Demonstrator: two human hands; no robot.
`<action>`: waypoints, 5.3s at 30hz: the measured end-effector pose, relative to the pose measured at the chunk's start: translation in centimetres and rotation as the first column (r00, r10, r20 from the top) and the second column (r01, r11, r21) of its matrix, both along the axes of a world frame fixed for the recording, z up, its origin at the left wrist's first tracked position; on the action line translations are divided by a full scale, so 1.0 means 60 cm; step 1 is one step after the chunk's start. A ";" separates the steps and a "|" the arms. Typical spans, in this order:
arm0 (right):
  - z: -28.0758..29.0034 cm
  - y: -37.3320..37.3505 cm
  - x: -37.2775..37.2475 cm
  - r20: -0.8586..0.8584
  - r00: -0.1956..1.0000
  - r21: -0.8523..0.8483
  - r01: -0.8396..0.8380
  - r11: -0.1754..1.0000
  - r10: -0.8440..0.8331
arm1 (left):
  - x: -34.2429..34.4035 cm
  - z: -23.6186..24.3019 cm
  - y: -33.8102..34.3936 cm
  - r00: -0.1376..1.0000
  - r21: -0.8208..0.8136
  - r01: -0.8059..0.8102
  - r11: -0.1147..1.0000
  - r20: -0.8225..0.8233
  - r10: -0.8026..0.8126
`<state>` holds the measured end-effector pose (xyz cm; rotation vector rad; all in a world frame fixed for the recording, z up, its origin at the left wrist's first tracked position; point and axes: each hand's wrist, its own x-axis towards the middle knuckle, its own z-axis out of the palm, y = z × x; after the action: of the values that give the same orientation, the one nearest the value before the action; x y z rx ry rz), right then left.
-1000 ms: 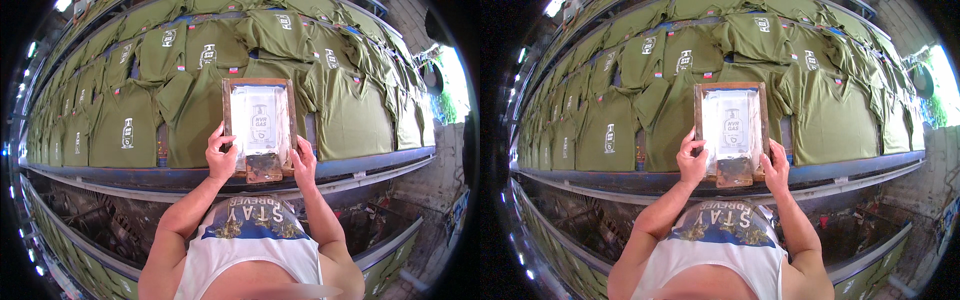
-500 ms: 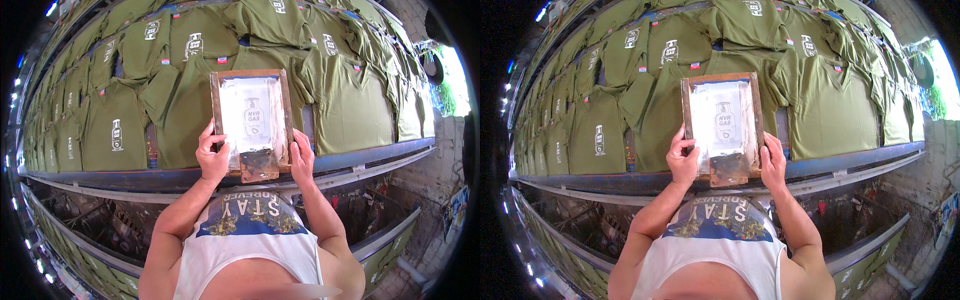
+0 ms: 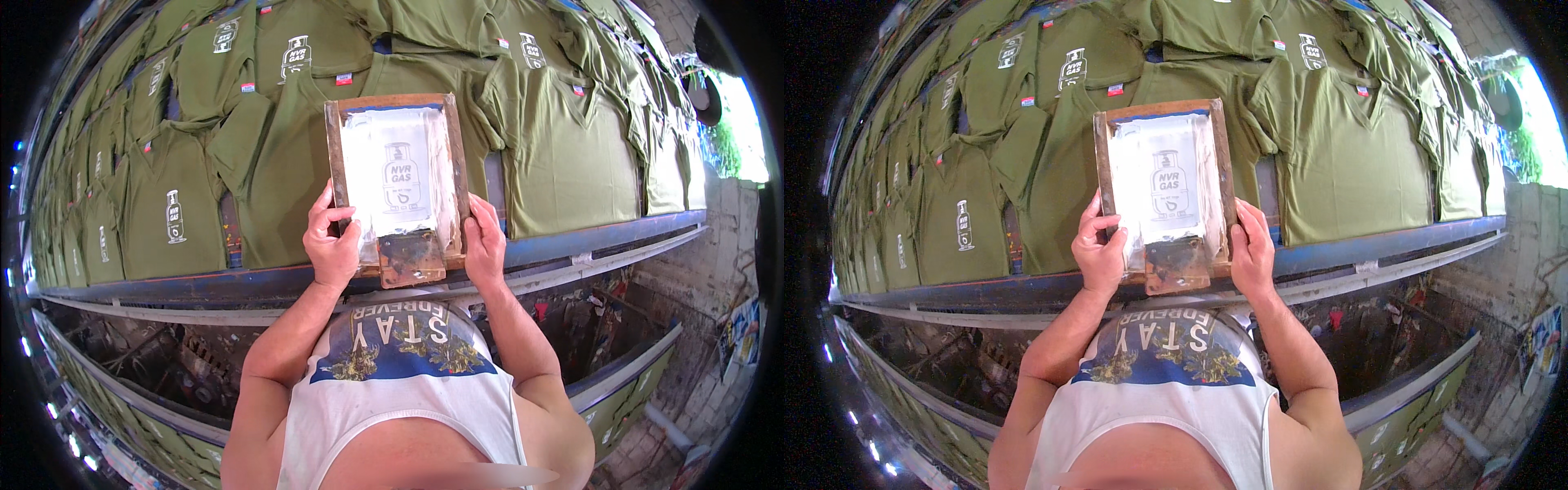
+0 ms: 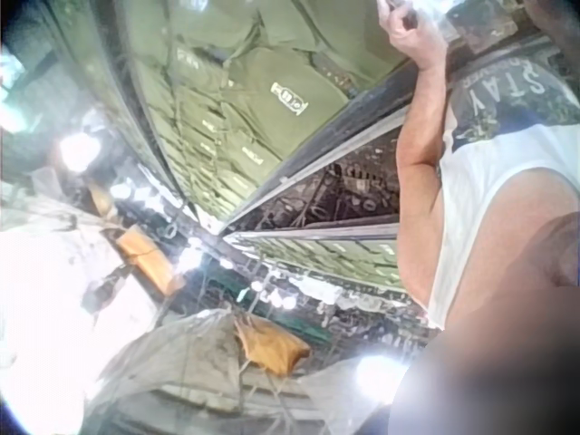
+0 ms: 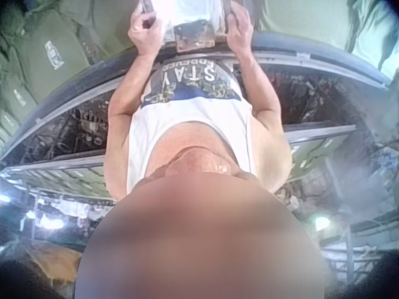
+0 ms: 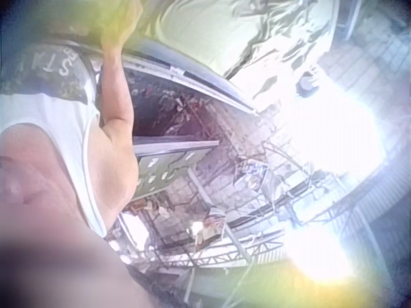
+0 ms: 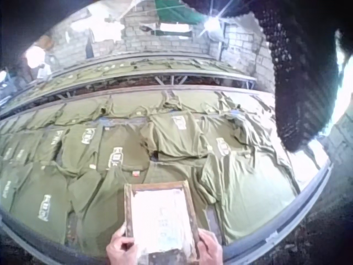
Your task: The person uses a squeegee to press white ink through a screen-printing frame onto a green t-shirt. The person repeatedly wipes the squeegee and repositions the frame over the shirt while maintaining consistent pressure and motion.
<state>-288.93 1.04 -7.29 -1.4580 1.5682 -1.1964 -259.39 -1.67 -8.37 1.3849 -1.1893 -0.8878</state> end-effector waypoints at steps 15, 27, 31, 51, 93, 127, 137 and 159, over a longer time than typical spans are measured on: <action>0.183 -0.002 0.058 -0.581 0.565 0.051 -0.693 0.719 0.586 | 0.104 0.140 -0.125 0.424 0.202 0.503 0.840 0.790 -0.444; 0.193 -0.220 0.060 -0.618 0.673 -0.053 -0.551 0.833 0.406 | 0.084 0.196 -0.157 0.189 0.448 0.471 0.760 0.790 -0.583; 0.169 -0.301 0.075 -0.708 0.641 -0.112 -0.516 0.849 0.296 | 0.082 0.192 -0.158 0.192 0.429 0.481 0.765 0.800 -0.569; 0.156 -0.266 0.097 -0.802 0.526 0.042 -0.422 0.906 0.282 | 0.061 0.197 -0.159 0.180 0.490 0.420 0.764 0.780 -0.599; 0.149 -0.221 0.129 -0.302 0.370 0.500 -0.723 0.477 0.878 | 0.055 0.175 -0.146 0.268 0.373 0.343 0.862 0.841 -0.470; 0.166 -0.080 0.074 -0.698 0.517 0.006 -0.689 0.725 0.497 | 0.047 0.191 -0.165 0.181 0.433 0.378 0.818 0.832 -0.524; 0.196 -0.095 0.078 -0.609 0.464 0.237 -0.668 0.705 0.644 | 0.049 0.198 -0.160 0.163 0.449 0.389 0.805 0.826 -0.539; 0.116 -0.139 0.068 -0.601 0.666 -0.019 -0.565 0.825 0.443 | 0.049 0.201 -0.161 0.175 0.482 0.391 0.784 0.798 -0.577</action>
<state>-284.87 -7.28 -0.34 -2.3722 1.2452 -0.6061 -256.44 -11.31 3.68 1.7270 -2.6700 -0.5444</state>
